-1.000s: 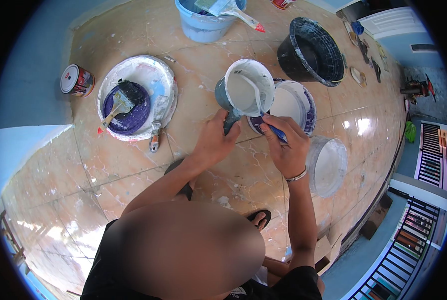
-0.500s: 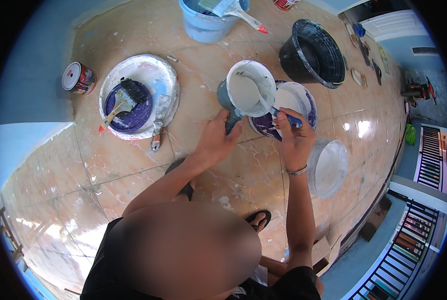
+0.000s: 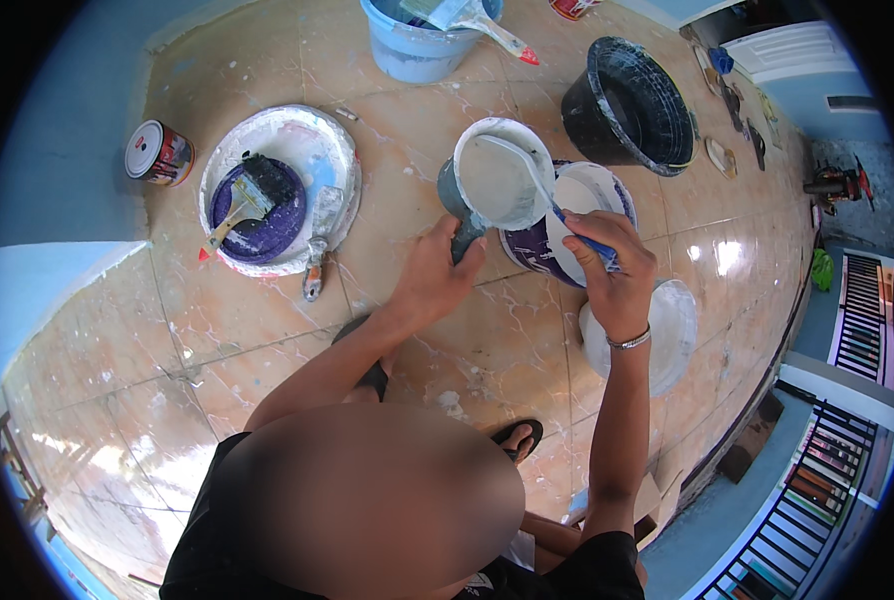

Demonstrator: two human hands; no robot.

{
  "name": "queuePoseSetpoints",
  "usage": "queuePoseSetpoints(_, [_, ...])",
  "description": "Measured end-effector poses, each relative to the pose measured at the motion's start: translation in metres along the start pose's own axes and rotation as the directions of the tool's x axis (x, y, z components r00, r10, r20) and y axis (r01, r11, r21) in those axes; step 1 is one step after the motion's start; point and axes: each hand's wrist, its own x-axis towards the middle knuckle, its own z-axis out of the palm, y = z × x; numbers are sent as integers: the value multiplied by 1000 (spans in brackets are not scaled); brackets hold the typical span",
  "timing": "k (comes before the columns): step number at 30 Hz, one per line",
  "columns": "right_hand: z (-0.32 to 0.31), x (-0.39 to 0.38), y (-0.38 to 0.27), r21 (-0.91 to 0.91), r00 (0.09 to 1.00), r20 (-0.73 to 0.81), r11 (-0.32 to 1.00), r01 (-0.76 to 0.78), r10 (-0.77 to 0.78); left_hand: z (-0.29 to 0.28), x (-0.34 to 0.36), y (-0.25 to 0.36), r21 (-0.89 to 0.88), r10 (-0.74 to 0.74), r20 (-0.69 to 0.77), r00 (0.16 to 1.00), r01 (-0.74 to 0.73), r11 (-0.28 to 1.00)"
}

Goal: The person scoops white paint from a bucket into a smaller container using a ladle, then pours the paint into a larger bucket. The person repeats this process several times.

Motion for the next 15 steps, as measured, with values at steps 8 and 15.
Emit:
queuePoseSetpoints(8, [39,-20,22,561,777,-178,711,-424,604,-1,-1,3,6,-15,6,1000,14,1000])
queuePoseSetpoints(15, [41,-28,22,706,654,-178,558,-436,736,-1,-2,5,-2,-31,17,999,31,1000])
